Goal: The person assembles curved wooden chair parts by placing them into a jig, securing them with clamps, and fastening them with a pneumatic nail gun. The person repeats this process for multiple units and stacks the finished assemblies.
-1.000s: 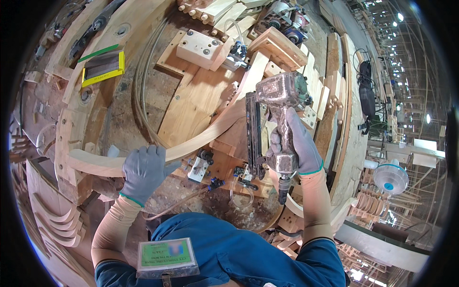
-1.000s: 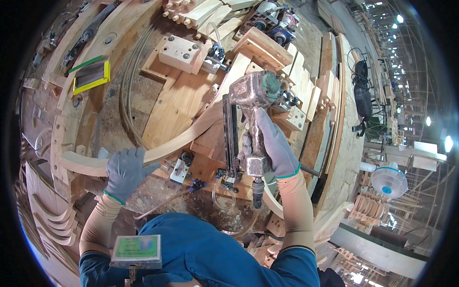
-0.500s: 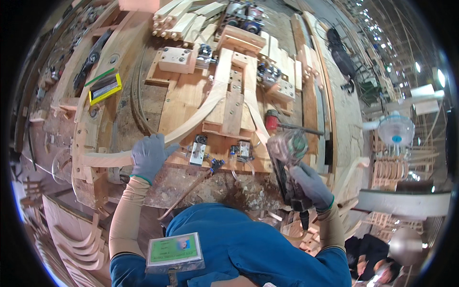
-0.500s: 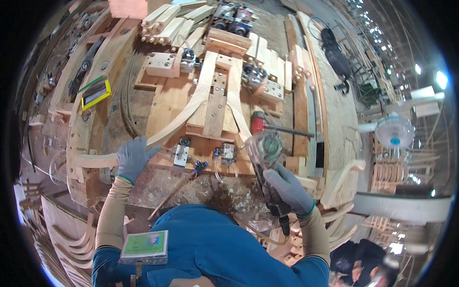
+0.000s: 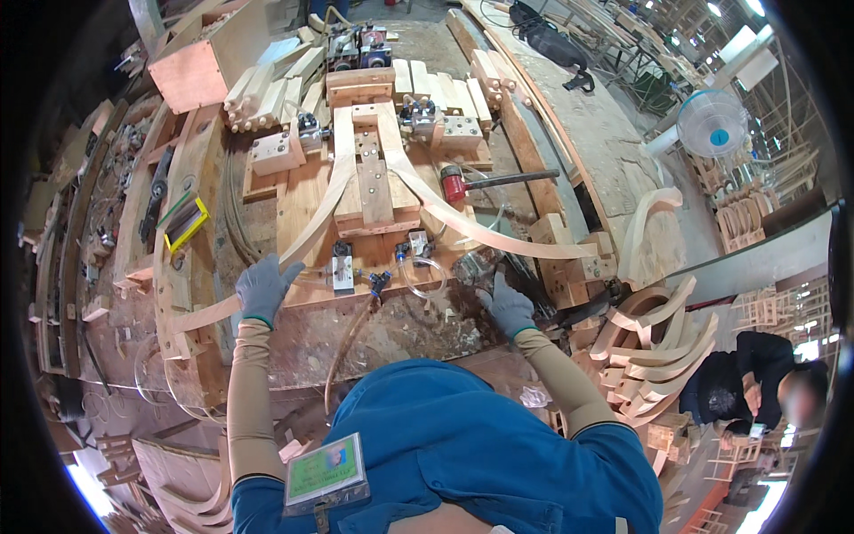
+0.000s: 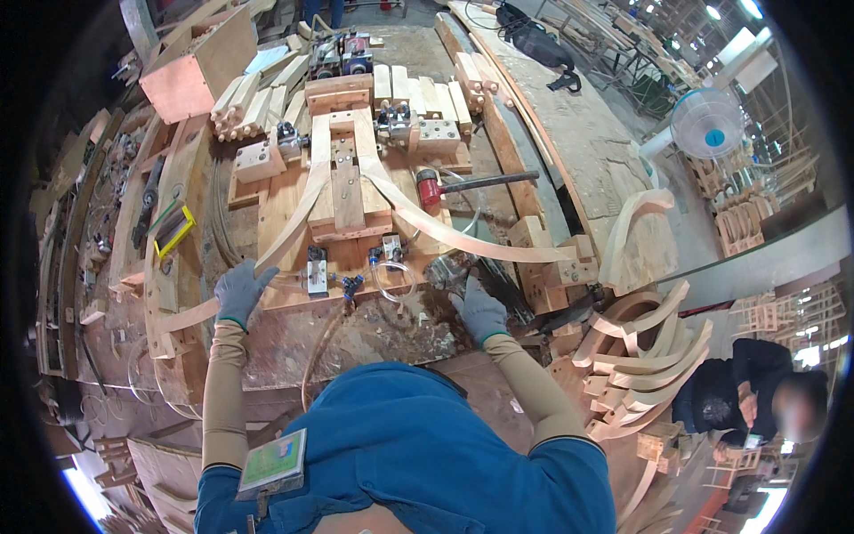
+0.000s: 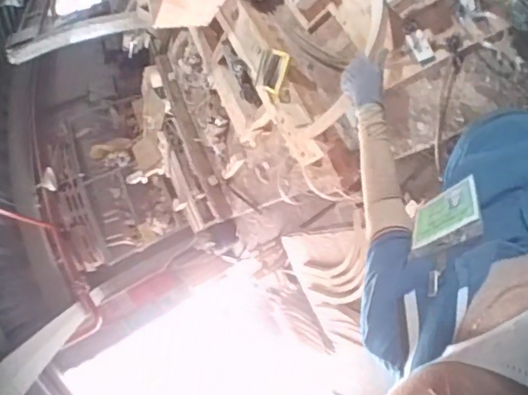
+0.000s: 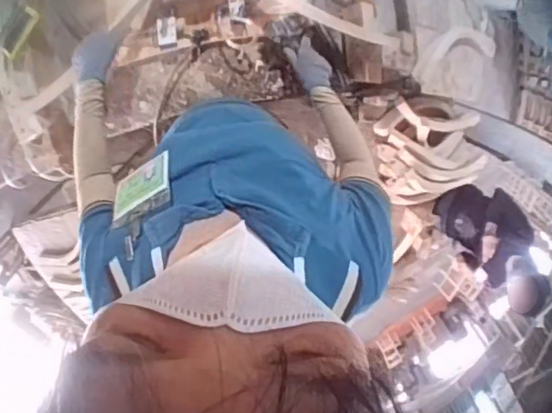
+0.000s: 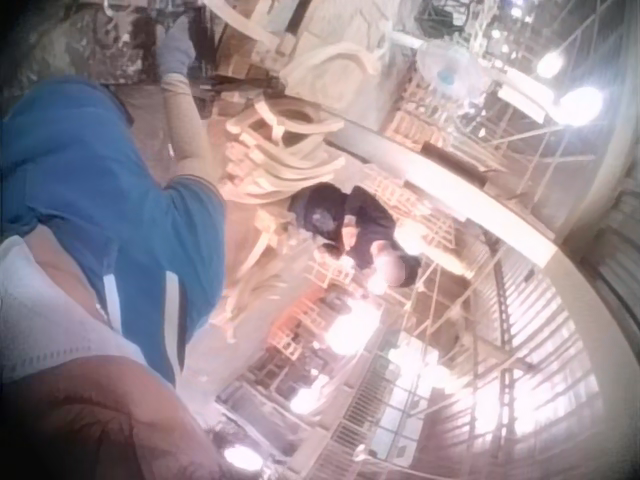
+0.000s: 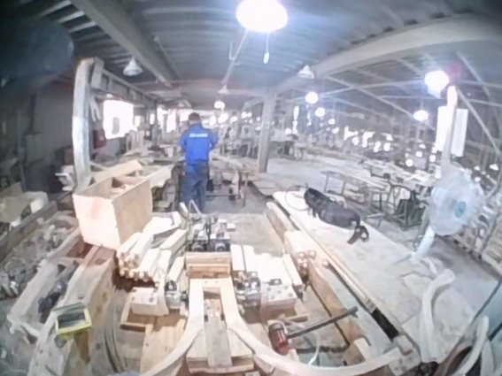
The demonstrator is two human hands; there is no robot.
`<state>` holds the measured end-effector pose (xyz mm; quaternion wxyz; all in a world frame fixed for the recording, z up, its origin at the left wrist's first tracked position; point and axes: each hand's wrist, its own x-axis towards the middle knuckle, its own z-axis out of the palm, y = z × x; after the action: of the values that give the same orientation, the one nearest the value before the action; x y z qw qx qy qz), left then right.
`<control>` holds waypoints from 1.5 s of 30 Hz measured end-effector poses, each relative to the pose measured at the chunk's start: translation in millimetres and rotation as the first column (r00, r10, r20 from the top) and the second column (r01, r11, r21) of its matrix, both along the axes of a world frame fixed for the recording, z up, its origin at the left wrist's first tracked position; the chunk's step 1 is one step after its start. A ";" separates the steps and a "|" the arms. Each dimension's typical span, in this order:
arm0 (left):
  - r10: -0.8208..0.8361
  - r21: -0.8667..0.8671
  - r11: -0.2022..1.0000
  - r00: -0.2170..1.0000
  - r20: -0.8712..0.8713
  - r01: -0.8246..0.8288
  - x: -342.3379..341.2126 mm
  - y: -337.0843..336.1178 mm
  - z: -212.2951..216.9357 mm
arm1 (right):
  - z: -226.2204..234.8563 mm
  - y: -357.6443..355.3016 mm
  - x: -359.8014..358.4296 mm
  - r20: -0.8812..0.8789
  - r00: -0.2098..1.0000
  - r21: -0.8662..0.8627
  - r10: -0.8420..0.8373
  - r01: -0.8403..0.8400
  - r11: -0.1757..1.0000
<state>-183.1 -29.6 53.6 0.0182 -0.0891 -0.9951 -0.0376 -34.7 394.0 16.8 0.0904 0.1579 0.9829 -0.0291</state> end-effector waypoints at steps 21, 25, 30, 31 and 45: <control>-0.099 0.444 0.884 0.988 -0.120 0.143 -17.7 101.0 -33.6 | 34.2 -70.2 -82.3 -0.587 0.670 -0.282 0.455 -0.695 0.661; -0.123 0.369 0.915 0.983 -0.133 0.165 -25.6 96.0 -29.6 | 36.5 -44.6 -106.3 -0.662 0.574 0.065 0.482 -0.597 0.799; -0.128 0.243 0.947 0.940 -0.317 0.211 -32.3 96.7 -0.8 | 31.6 -19.8 -131.3 -0.350 0.836 0.078 0.424 -0.425 0.902; -0.069 0.191 0.974 0.961 -0.269 0.124 -35.8 88.1 -3.4 | 30.8 -21.0 -133.2 -0.237 0.883 0.028 0.406 -0.412 0.911; 0.084 0.600 0.796 0.996 0.022 -0.080 -56.3 36.7 189.4 | 207.0 30.5 -186.3 -0.765 0.644 -0.537 0.008 -0.646 0.543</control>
<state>-239.4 7.1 243.0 0.0499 -0.0356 -0.9350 -0.3493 -221.0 424.4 223.9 -0.2164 -0.1254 0.8364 -0.4876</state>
